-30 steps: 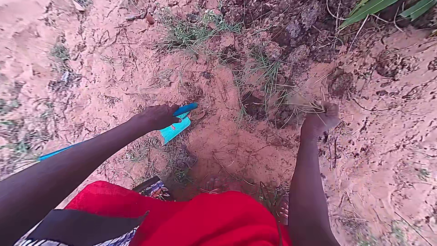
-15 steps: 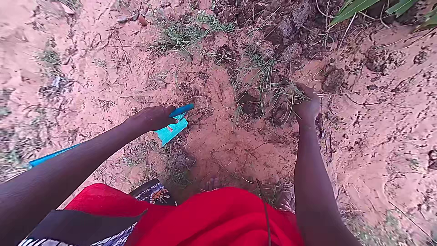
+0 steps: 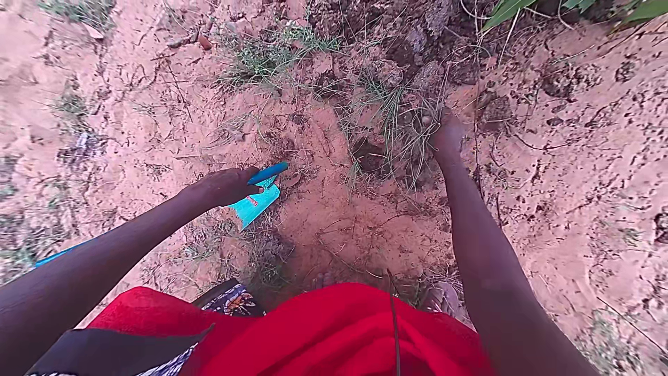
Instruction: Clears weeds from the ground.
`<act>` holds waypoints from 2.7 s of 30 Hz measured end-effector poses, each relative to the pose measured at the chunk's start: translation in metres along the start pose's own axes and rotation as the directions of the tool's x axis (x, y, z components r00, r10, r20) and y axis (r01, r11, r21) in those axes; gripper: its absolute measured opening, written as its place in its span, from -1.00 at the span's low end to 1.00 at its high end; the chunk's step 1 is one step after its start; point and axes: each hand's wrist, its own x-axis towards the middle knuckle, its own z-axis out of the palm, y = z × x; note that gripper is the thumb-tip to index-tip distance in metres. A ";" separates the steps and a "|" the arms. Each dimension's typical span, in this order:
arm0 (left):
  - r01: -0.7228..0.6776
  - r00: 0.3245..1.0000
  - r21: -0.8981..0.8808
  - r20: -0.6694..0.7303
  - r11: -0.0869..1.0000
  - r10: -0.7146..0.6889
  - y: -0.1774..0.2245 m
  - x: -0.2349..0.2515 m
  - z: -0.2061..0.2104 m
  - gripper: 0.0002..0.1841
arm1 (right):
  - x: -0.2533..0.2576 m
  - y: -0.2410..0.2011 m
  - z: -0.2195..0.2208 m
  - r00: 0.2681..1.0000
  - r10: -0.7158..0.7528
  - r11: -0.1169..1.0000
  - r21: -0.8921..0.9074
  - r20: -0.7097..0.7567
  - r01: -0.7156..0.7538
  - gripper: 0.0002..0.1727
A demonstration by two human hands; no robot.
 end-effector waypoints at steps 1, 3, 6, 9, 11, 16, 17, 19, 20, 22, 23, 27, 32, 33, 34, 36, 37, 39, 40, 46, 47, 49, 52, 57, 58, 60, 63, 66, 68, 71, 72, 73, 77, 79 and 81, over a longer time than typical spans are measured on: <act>-0.002 1.000 0.004 0.001 1.000 0.002 -0.001 0.001 0.000 -0.47 | -0.008 -0.001 -0.005 0.998 0.028 1.000 0.002 -0.057 -0.028 -0.55; -0.009 1.000 0.007 -0.009 1.000 0.009 -0.003 0.002 0.001 -0.49 | -0.025 0.014 -0.024 0.963 0.066 0.987 0.156 -0.262 -0.026 -0.55; -0.018 1.000 -0.004 -0.015 1.000 0.017 -0.006 0.007 0.008 -0.49 | -0.044 0.055 -0.045 0.907 0.089 0.931 0.359 -0.412 0.072 -0.60; -0.004 1.000 -0.059 0.026 0.998 0.005 -0.003 0.010 0.004 -0.47 | -0.042 0.071 -0.033 0.986 -0.048 0.940 0.325 -0.160 0.098 -0.72; -0.004 0.999 -0.060 0.047 0.998 0.007 -0.002 0.012 0.003 -0.47 | -0.045 0.048 -0.017 0.990 -0.125 0.976 0.171 -0.058 0.133 -0.66; -0.004 0.999 -0.039 0.032 0.999 0.006 -0.001 0.009 0.003 -0.46 | -0.032 0.010 0.027 0.977 -0.183 0.983 -0.027 -0.106 0.181 -0.52; 0.003 1.000 -0.039 0.021 0.999 -0.002 -0.001 0.009 0.005 -0.46 | -0.032 0.006 0.032 0.966 -0.225 0.974 -0.071 -0.130 0.217 -0.56; 0.008 1.000 -0.043 0.001 0.999 -0.008 -0.002 0.010 0.008 -0.46 | -0.034 0.004 0.040 0.897 -0.409 0.911 -0.139 -0.169 0.389 -0.60; 0.007 1.000 -0.046 -0.001 0.999 -0.007 -0.003 0.010 0.009 -0.47 | -0.034 0.005 0.040 0.870 -0.475 0.877 -0.149 -0.132 0.457 -0.59; -0.003 1.000 -0.041 -0.005 0.999 0.003 -0.003 0.009 0.008 -0.47 | -0.031 0.012 0.037 0.857 -0.514 0.850 -0.152 -0.028 0.505 -0.60; -0.008 1.000 -0.039 0.005 0.999 0.008 -0.002 0.008 0.006 -0.47 | -0.029 0.015 0.030 0.865 -0.500 0.853 -0.149 0.038 0.499 -0.58; -0.012 0.999 -0.051 0.038 0.999 0.014 0.000 0.003 -0.001 -0.47 | -0.025 0.013 0.010 0.850 -0.471 0.795 -0.304 0.237 0.526 -0.40; -0.023 0.998 -0.063 0.050 0.998 0.026 0.001 0.005 -0.002 -0.50 | -0.020 0.010 0.014 0.790 -0.520 0.664 -0.430 0.324 0.612 -0.56; -0.030 0.998 -0.056 0.049 0.998 0.033 0.001 0.004 -0.003 -0.50 | -0.020 0.012 0.014 0.780 -0.560 0.670 -0.401 0.279 0.624 -0.61; -0.035 0.998 -0.055 0.049 0.998 0.038 0.001 0.004 -0.003 -0.49 | -0.020 0.014 0.013 0.781 -0.583 0.697 -0.355 0.223 0.622 -0.64; -0.046 0.998 -0.054 0.051 0.997 0.049 -0.001 0.004 -0.001 -0.49 | -0.021 0.014 0.013 0.813 -0.576 0.797 -0.158 0.087 0.582 -0.58; -0.047 0.998 -0.055 0.050 0.997 0.050 -0.002 0.005 -0.001 -0.50 | -0.021 0.013 0.017 0.834 -0.551 0.834 -0.033 0.001 0.551 -0.62; -0.037 0.998 -0.060 0.050 0.998 0.040 -0.002 0.007 0.000 -0.51 | -0.013 0.009 0.027 0.885 -0.433 0.857 0.225 -0.169 0.463 -0.64; -0.028 0.998 -0.065 0.050 0.997 0.031 -0.002 0.007 -0.001 -0.50 | -0.005 0.007 0.032 0.913 -0.334 0.820 0.405 -0.236 0.404 -0.64; -0.017 0.998 -0.053 0.055 0.998 0.020 -0.003 0.009 0.000 -0.47 | 0.024 -0.010 0.030 0.981 0.180 0.207 0.978 -0.069 0.031 -0.54; -0.013 0.998 -0.061 0.053 0.998 0.016 -0.004 0.009 0.001 -0.48 | 0.022 -0.008 0.028 0.980 0.185 0.317 0.948 -0.076 0.014 -0.60; -0.001 0.999 -0.072 0.051 0.997 0.005 -0.003 0.009 0.000 -0.50 | 0.010 0.000 0.022 0.988 0.100 0.614 0.789 -0.115 0.030 -0.73; -0.007 0.998 -0.070 0.054 0.998 0.011 -0.001 0.008 -0.001 -0.49 | -0.011 0.009 0.017 0.991 -0.033 0.882 0.463 -0.132 0.091 -0.61; -0.007 0.998 -0.042 0.055 0.999 0.009 -0.001 0.006 0.001 -0.50 | -0.096 0.036 -0.043 0.893 0.027 0.976 0.207 -0.450 0.074 -0.65; -0.001 0.999 -0.024 0.049 1.000 0.002 0.000 0.008 -0.001 -0.51 | -0.099 0.046 -0.058 0.849 0.116 0.976 0.216 -0.516 -0.003 -0.63; 0.022 0.998 -0.014 0.058 1.000 -0.021 0.006 0.005 0.000 -0.52 | -0.098 0.066 -0.079 0.812 0.183 0.980 0.164 -0.554 -0.109 -0.55; 0.023 0.998 0.001 0.066 1.000 -0.023 0.007 0.003 -0.003 -0.49 | -0.100 0.069 -0.076 0.927 0.012 0.999 0.045 -0.376 0.005 -0.52; 0.009 0.998 -0.023 0.061 1.000 -0.007 0.004 0.008 -0.004 -0.50 | -0.084 0.044 -0.044 0.959 -0.284 0.958 -0.052 -0.002 0.284 -0.71; -0.001 0.999 -0.042 0.054 0.999 0.003 0.004 0.005 -0.002 -0.50 | -0.067 0.027 -0.018 0.903 -0.352 0.900 -0.176 0.248 0.399 -0.61; -0.012 0.999 -0.052 0.030 0.999 0.014 0.002 0.003 0.000 -0.53 | -0.060 0.018 0.017 0.808 -0.380 0.779 -0.316 0.450 0.542 -0.54; -0.018 1.000 -0.044 0.025 0.999 0.019 0.001 0.003 0.000 -0.54 | -0.061 0.022 0.028 0.769 -0.465 0.719 -0.320 0.439 0.617 -0.61; -0.024 0.999 -0.045 0.020 0.999 0.025 0.000 0.004 0.000 -0.54 | -0.064 0.025 0.035 0.721 -0.565 0.666 -0.294 0.401 0.685 -0.64; -0.036 0.999 -0.050 0.025 0.998 0.037 -0.002 0.004 0.000 -0.52 | -0.068 0.019 0.042 0.772 -0.522 0.800 -0.108 0.363 0.591 -0.57; -0.020 0.999 -0.062 0.032 0.998 0.022 0.002 0.000 -0.004 -0.52 | -0.055 0.011 0.038 0.813 -0.401 0.894 -0.013 0.421 0.448 -0.65; -0.014 0.999 -0.061 0.038 0.998 0.016 0.003 -0.001 -0.004 -0.52 | -0.035 0.011 0.036 0.807 -0.261 0.946 -0.028 0.530 0.324 -0.64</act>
